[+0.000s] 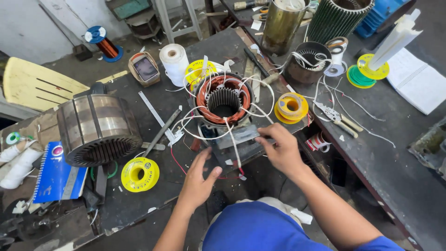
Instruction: Wiring and insulating connections on an electric motor stator using tape and pliers.
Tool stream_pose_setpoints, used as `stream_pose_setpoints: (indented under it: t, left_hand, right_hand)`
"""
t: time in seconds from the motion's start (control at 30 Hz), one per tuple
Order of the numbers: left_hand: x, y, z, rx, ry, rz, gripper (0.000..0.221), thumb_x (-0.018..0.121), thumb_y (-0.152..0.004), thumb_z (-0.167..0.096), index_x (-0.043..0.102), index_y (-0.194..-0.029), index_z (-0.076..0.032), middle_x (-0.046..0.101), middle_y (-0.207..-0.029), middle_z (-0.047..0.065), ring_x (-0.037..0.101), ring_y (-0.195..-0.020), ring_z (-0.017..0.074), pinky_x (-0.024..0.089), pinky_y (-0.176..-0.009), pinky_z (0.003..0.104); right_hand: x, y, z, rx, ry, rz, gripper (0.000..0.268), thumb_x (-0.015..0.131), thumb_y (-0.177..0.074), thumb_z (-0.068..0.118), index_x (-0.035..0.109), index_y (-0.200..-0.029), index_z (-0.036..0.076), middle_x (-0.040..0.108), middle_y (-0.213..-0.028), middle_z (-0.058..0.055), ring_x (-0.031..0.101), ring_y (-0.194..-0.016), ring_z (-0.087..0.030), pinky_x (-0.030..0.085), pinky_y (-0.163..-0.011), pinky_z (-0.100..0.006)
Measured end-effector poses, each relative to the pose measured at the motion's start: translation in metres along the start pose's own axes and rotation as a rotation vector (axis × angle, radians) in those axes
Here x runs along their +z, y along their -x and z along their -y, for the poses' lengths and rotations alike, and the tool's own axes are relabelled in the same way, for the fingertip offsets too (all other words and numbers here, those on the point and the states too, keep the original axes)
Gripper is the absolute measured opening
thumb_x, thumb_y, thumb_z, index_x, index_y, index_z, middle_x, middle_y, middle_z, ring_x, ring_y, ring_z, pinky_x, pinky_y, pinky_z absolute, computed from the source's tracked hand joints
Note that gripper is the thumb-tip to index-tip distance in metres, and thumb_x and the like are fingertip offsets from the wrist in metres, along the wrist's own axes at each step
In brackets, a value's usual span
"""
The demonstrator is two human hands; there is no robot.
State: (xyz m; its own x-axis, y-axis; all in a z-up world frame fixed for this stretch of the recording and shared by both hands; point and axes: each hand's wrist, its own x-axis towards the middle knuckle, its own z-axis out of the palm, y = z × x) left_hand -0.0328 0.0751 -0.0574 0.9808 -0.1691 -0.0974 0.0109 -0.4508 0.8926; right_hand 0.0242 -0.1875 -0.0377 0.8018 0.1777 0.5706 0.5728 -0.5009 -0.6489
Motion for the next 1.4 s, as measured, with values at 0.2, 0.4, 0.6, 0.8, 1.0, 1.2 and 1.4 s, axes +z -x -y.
stream_pose_setpoints:
  t: [0.2, 0.4, 0.6, 0.8, 1.0, 1.2, 1.4]
  left_hand:
    - [0.043, 0.01, -0.016, 0.087, 0.127, -0.102, 0.069, 0.065, -0.09, -0.013, 0.034, -0.149, 0.009, 0.041, -0.145, 0.039, 0.046, -0.132, 0.0518, 0.049, -0.101, 0.056]
    - [0.106, 0.002, -0.051, 0.21, 0.101, 0.053, 0.073, 0.064, -0.09, -0.007, 0.03, -0.154, 0.001, 0.025, -0.158, 0.033, 0.038, -0.136, 0.0502, 0.05, -0.1, 0.056]
    - [0.105, 0.038, -0.099, 0.214, 0.069, -0.03, 0.035, 0.059, -0.096, -0.023, 0.064, -0.128, -0.01, 0.061, -0.136, 0.006, 0.07, -0.099, 0.0171, 0.051, -0.098, 0.035]
    - [0.074, 0.065, -0.034, -0.064, -0.03, -0.619, 0.025, 0.058, -0.096, -0.013, 0.063, -0.12, -0.007, 0.065, -0.118, 0.008, 0.065, -0.101, 0.0174, 0.052, -0.086, 0.029]
    - [0.097, 0.064, 0.004, -0.234, -0.155, -0.457, 0.027, 0.058, -0.094, -0.017, 0.067, -0.117, -0.008, 0.064, -0.114, 0.008, 0.065, -0.097, 0.0204, 0.053, -0.089, 0.034]
    - [0.092, 0.055, -0.012, -0.275, -0.185, -0.222, 0.021, 0.055, -0.096, -0.021, 0.073, -0.097, -0.01, 0.073, -0.098, 0.002, 0.068, -0.093, 0.0179, 0.053, -0.085, 0.031]
    - [0.092, 0.045, -0.036, -0.225, -0.182, 0.005, 0.024, 0.058, -0.094, -0.027, 0.075, -0.103, -0.013, 0.071, -0.1, -0.001, 0.068, -0.095, 0.0155, 0.052, -0.08, 0.03]
  right_hand:
    - [-0.014, -0.015, -0.01, -0.081, -0.004, 0.075, 0.01, 0.073, -0.089, 0.006, 0.073, -0.099, 0.007, 0.066, -0.078, -0.008, 0.07, -0.069, -0.028, 0.057, -0.064, -0.037]
    - [-0.046, -0.034, -0.076, -0.024, 0.07, -0.094, 0.016, 0.075, -0.09, 0.0, 0.073, -0.105, 0.004, 0.068, -0.082, -0.016, 0.069, -0.078, -0.038, 0.055, -0.069, -0.042]
    - [-0.109, -0.013, -0.119, 0.187, 0.005, -0.057, 0.006, 0.065, -0.096, 0.004, 0.068, -0.101, 0.006, 0.07, -0.084, -0.006, 0.065, -0.074, -0.014, 0.048, -0.07, -0.027]
    - [-0.124, 0.079, -0.218, 0.59, 0.019, 0.088, 0.009, 0.065, -0.092, 0.01, 0.071, -0.099, 0.013, 0.067, -0.071, 0.001, 0.055, -0.062, -0.006, 0.044, -0.065, -0.024]
    - [-0.144, 0.141, -0.251, 0.841, 0.126, 0.148, 0.013, 0.066, -0.088, 0.011, 0.073, -0.099, 0.012, 0.069, -0.078, 0.0, 0.057, -0.066, -0.012, 0.047, -0.07, -0.029]
    - [-0.117, 0.108, -0.259, 0.409, 0.17, 0.154, 0.026, 0.065, -0.086, 0.006, 0.07, -0.111, 0.01, 0.067, -0.106, -0.008, 0.065, -0.098, -0.024, 0.049, -0.087, -0.033]
    - [-0.072, 0.022, -0.265, 0.195, 0.45, 0.341, 0.055, 0.059, -0.082, -0.002, 0.056, -0.134, 0.015, 0.045, -0.145, -0.012, 0.05, -0.107, -0.04, 0.05, -0.081, -0.054]
